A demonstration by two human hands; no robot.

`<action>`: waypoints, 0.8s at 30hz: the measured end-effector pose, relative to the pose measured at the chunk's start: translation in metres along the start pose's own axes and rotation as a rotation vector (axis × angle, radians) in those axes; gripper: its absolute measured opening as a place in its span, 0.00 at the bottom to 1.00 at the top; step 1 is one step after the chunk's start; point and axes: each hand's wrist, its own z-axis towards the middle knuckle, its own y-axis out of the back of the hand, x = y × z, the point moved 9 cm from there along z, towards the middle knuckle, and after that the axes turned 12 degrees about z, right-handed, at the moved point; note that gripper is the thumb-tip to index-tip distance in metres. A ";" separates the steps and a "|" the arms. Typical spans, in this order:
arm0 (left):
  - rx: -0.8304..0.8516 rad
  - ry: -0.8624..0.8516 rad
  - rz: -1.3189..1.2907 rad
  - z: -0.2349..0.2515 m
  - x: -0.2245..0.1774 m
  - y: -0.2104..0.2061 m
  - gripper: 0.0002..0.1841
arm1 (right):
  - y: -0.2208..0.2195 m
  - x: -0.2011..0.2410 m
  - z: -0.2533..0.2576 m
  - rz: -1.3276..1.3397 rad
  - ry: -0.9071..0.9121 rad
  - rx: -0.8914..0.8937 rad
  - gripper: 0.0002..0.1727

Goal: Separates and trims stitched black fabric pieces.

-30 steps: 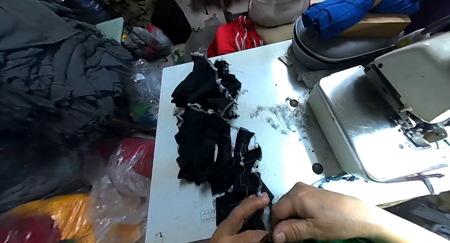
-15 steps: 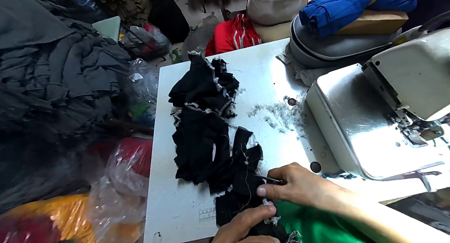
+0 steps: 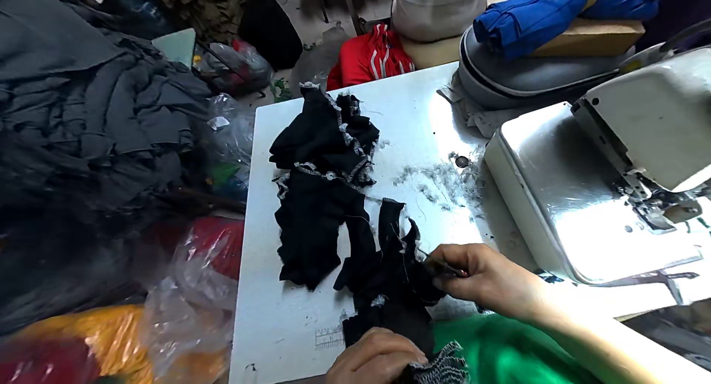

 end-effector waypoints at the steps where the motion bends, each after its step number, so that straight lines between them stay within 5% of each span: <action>1: -0.011 0.012 -0.011 0.001 0.002 0.001 0.15 | -0.004 0.000 -0.003 0.023 0.001 0.040 0.10; 9: -0.034 0.056 -0.035 0.015 0.010 -0.002 0.15 | -0.023 0.022 -0.025 -0.148 0.293 0.140 0.13; 14: -0.111 0.223 -0.248 0.011 0.026 -0.001 0.18 | -0.031 0.036 -0.034 -0.285 0.452 0.176 0.17; 24: 0.019 0.209 -0.141 0.008 0.034 -0.005 0.19 | -0.037 0.035 -0.033 -0.339 0.417 0.281 0.20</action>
